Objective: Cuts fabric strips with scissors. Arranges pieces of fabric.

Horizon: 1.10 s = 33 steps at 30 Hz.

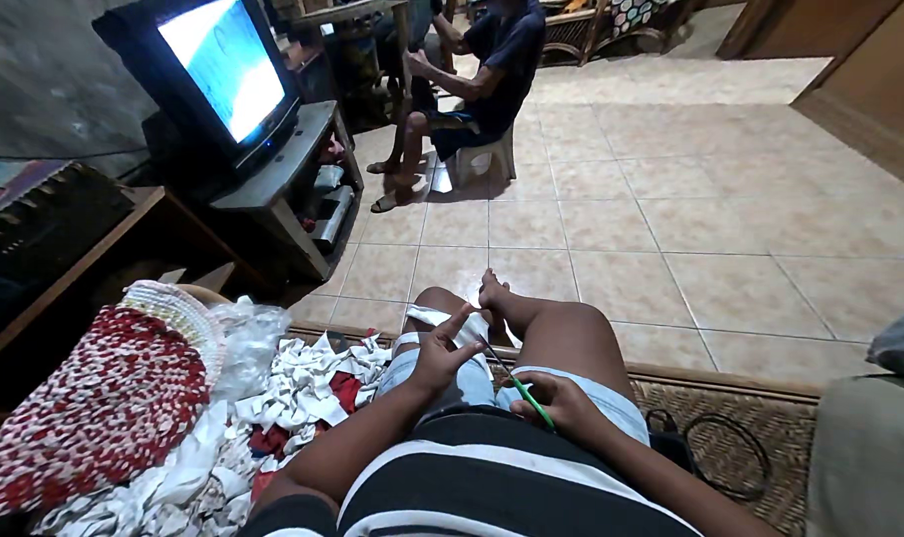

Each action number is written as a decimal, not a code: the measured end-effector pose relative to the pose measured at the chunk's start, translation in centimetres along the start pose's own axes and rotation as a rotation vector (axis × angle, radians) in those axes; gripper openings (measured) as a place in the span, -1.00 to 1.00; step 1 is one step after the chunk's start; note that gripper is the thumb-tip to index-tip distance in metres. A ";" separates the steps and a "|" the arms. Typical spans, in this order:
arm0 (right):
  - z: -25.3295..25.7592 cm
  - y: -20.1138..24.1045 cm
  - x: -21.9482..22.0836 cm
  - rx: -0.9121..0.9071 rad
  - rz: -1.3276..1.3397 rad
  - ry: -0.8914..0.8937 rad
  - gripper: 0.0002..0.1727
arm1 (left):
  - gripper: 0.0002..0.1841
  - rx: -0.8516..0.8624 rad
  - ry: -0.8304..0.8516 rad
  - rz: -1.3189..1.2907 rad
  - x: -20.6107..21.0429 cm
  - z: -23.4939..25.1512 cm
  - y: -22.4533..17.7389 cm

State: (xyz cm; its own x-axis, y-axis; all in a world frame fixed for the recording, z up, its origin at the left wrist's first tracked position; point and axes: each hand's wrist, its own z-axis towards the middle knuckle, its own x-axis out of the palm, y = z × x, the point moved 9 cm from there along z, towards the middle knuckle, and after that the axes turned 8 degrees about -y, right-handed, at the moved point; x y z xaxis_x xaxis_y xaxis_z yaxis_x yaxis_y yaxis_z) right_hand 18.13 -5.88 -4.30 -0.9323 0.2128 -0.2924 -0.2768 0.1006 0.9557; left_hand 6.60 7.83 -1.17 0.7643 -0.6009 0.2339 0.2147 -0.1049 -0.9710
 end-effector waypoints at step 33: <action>0.1 -0.8 -0.6 0.087 -0.067 -0.054 -0.52 | 0.14 0.146 0.107 0.040 1.3 -0.7 1.4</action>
State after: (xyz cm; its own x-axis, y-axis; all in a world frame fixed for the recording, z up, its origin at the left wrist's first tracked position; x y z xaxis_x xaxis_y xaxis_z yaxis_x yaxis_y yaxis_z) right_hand 18.86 -6.01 -4.87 -0.8981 0.2544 -0.3589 -0.3144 0.1994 0.9281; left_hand 7.53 6.37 -2.27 0.7070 -0.6837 0.1807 0.2770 0.0326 -0.9603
